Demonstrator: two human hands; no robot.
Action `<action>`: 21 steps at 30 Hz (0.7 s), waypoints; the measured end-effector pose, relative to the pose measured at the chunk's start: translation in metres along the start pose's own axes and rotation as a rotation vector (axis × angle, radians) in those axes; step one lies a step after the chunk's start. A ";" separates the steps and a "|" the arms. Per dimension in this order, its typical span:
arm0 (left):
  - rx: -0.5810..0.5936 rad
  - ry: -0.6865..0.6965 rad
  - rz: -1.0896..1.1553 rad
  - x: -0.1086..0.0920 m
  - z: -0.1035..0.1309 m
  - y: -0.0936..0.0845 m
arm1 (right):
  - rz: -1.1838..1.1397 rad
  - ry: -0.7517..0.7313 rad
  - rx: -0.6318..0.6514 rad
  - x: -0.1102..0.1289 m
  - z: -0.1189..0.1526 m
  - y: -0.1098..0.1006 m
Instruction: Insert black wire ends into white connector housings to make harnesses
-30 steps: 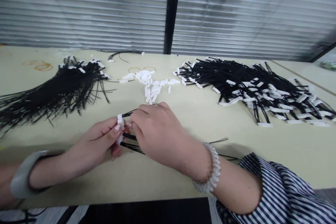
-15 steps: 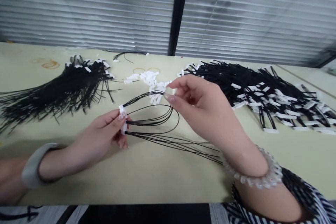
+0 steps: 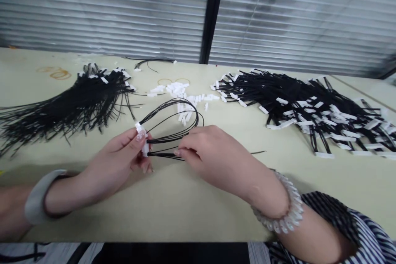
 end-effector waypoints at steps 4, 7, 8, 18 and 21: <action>0.017 0.015 -0.017 0.000 0.002 0.000 | -0.048 -0.002 0.018 0.005 -0.003 0.003; 0.018 0.025 -0.037 -0.002 0.003 0.001 | -0.070 0.010 -0.011 0.006 -0.004 0.002; 0.021 0.031 -0.045 -0.003 0.003 0.001 | -0.072 0.018 -0.025 0.005 -0.004 0.002; 0.025 0.021 -0.048 -0.002 0.001 0.002 | 0.292 -0.052 -0.081 0.005 0.001 0.000; 0.014 0.012 0.008 0.000 0.000 0.002 | 0.519 0.007 -0.259 -0.003 0.008 -0.015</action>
Point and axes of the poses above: each hand's wrist, its own z-axis away from the middle knuckle, its own y-axis out of the palm, x = y × z, the point moved 4 cm from there along -z, towards the middle knuckle, and after that the axes turned 6 degrees about z, right-handed, at the moved point
